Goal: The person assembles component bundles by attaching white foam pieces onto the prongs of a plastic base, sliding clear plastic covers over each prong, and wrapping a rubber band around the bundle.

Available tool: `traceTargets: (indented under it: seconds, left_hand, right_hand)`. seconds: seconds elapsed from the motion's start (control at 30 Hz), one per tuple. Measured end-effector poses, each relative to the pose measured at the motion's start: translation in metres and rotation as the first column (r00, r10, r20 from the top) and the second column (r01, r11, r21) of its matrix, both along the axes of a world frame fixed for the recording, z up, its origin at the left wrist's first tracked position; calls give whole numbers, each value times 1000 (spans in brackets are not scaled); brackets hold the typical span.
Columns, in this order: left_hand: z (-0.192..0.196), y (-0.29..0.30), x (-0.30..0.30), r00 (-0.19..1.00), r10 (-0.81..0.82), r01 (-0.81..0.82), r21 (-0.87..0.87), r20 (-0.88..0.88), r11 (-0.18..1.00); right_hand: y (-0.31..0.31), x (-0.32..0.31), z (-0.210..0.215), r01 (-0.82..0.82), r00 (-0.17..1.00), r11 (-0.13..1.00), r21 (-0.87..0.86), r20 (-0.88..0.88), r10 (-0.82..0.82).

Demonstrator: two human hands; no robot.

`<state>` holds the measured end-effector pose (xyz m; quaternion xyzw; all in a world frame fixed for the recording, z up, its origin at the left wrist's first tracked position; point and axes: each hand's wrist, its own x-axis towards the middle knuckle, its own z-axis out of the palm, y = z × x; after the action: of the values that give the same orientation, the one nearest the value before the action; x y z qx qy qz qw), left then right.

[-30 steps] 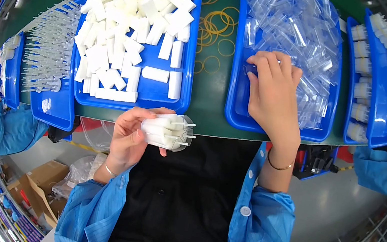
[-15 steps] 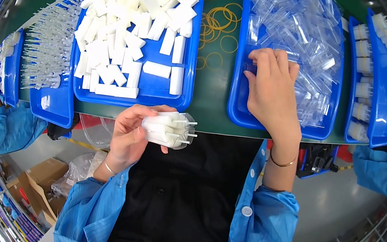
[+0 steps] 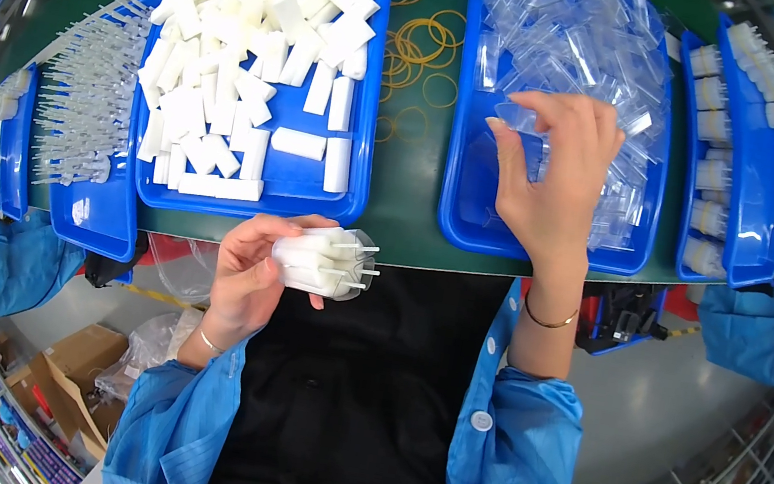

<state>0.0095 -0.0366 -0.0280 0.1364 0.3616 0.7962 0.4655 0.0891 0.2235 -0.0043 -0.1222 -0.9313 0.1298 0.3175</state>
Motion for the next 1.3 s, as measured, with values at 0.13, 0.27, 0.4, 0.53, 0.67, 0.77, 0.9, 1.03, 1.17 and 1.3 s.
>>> traceTargets:
  seconds: [0.13, 0.27, 0.4, 0.53, 0.67, 0.77, 0.9, 1.03, 1.17, 1.3]
  left_hand:
    - [3, -1, -1, 1000, 15, -16, -34, -10, 999]
    - [2, -1, 1, 989, 76, -68, 63, -126, 996]
    - [1, 1, 0, 972, 145, -145, 11, -187, 989]
    - [-1, 0, -2, 901, 194, -204, 15, -387, 979]
    - [-1, 1, -3, 843, 225, -243, 28, -489, 970]
    - [-3, -2, -5, 779, 227, -272, 11, -584, 962]
    - [1, -1, -3, 849, 268, -294, 13, -455, 956]
    - [-1, -1, -4, 867, 258, -282, 6, -426, 959]
    - [-2, -3, -4, 862, 260, -284, 11, -434, 959]
    - [-2, -3, -3, 868, 238, -251, 30, -436, 968]
  right_hand:
    - [-5, 8, -2, -67, 951, 958, -279, -308, -23]
    - [-32, 23, 16, -283, 896, 667, -689, -438, -72]
    - [-57, 26, 13, -396, 902, 396, -829, -432, -2]
    - [-71, 28, 8, -413, 904, 368, -833, -423, 57]
    - [-74, 23, 7, -422, 896, 420, -804, -440, 58]
    - [-75, 24, 10, -414, 906, 435, -800, -410, 109]
    - [-75, 25, 9, -425, 901, 480, -768, -411, 140]
    - [-80, 24, 9, -411, 904, 514, -753, -411, 120]
    - [-82, 22, 9, -372, 923, 508, -777, -365, 118]
    - [-85, 18, 7, -426, 900, 547, -721, -403, 169]
